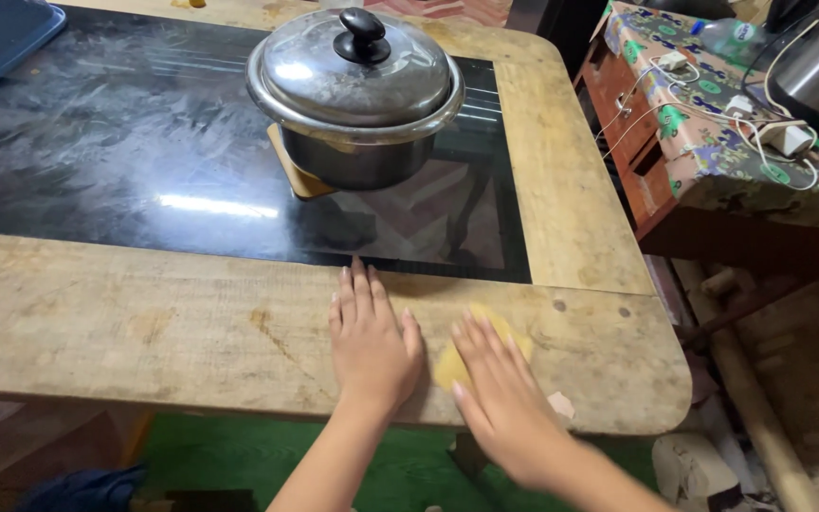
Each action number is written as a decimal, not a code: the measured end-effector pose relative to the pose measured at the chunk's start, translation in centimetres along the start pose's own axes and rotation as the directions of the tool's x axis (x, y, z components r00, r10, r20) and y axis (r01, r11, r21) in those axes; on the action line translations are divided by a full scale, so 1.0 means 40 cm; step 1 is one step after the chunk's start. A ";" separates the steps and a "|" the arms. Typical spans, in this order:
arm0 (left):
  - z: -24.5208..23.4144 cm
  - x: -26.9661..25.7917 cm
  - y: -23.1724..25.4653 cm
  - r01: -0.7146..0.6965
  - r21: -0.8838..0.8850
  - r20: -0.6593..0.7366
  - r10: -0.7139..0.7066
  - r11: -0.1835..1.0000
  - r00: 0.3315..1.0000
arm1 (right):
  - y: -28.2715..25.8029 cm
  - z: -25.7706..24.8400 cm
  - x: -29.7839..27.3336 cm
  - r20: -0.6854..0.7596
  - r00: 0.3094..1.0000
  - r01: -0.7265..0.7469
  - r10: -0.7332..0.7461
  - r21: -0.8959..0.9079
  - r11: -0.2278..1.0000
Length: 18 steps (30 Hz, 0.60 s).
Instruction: Sanding the wooden edge of a table using a piece of sandpaper.
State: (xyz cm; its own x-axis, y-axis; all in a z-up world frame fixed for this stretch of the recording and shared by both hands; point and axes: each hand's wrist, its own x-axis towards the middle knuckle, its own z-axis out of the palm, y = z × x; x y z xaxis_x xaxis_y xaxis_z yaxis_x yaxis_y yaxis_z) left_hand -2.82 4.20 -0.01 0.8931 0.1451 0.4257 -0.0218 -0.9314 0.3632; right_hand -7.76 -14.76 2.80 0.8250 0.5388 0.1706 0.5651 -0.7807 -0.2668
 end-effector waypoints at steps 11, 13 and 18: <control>-0.023 0.007 0.015 0.021 -0.012 -0.004 -0.021 1.000 1.000 | 0.646 0.095 -0.012 -0.055 0.874 -0.477 0.482 -0.284 0.832; -0.028 0.009 0.015 0.029 -0.011 0.006 -0.028 1.000 1.000 | 0.731 0.083 0.078 -0.053 0.822 -0.563 0.566 -0.213 0.798; -0.017 0.006 0.007 0.017 -0.006 0.011 -0.017 1.000 1.000 | 0.821 0.043 0.173 -0.012 0.706 -0.705 0.708 -0.116 0.700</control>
State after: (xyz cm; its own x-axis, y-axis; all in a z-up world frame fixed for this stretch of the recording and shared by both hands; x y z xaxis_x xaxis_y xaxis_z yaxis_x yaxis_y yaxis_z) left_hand -2.92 4.20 0.76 0.8982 0.1572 0.4106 -0.0093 -0.9269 0.3752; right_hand 16.49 -36.10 -6.39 0.9826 -0.1769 -0.0568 -0.1847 -0.9629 -0.1969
